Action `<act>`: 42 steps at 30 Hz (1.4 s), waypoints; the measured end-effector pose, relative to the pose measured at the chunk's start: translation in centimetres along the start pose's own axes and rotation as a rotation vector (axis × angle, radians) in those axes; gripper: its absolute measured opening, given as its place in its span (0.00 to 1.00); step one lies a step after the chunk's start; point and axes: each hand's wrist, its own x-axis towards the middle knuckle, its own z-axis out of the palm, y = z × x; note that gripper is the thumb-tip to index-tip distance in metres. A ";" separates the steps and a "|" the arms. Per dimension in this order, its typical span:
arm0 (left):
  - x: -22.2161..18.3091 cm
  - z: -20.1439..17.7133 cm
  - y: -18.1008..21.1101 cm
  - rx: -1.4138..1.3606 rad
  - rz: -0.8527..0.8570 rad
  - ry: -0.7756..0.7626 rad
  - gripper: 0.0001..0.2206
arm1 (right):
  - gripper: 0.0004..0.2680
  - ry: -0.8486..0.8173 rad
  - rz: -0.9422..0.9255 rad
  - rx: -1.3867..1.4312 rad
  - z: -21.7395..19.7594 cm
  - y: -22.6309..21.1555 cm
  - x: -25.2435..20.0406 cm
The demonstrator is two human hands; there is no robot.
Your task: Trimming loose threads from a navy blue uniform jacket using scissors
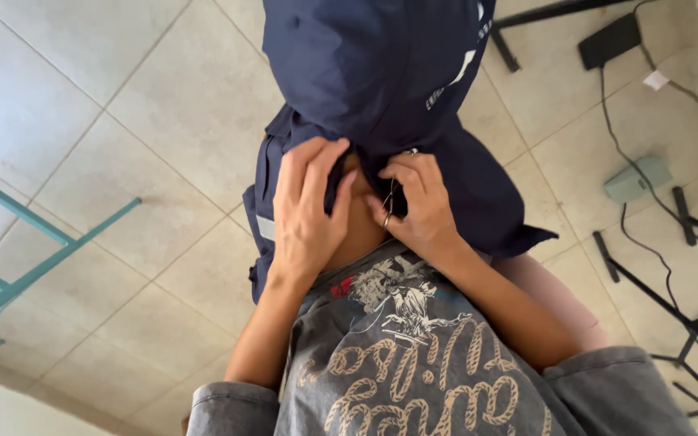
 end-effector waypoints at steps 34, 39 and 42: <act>2.9 3.7 -1.8 0.367 0.385 0.016 0.27 | 0.04 0.423 -0.380 -0.324 -9.0 8.4 -2.4; 2.5 5.4 -1.7 0.349 0.587 0.159 0.11 | 0.05 0.385 -0.510 -0.391 -11.1 6.9 -4.6; -0.1 5.4 -2.4 0.370 0.564 0.154 0.13 | 0.05 0.301 -0.449 -0.367 -8.1 12.5 -11.6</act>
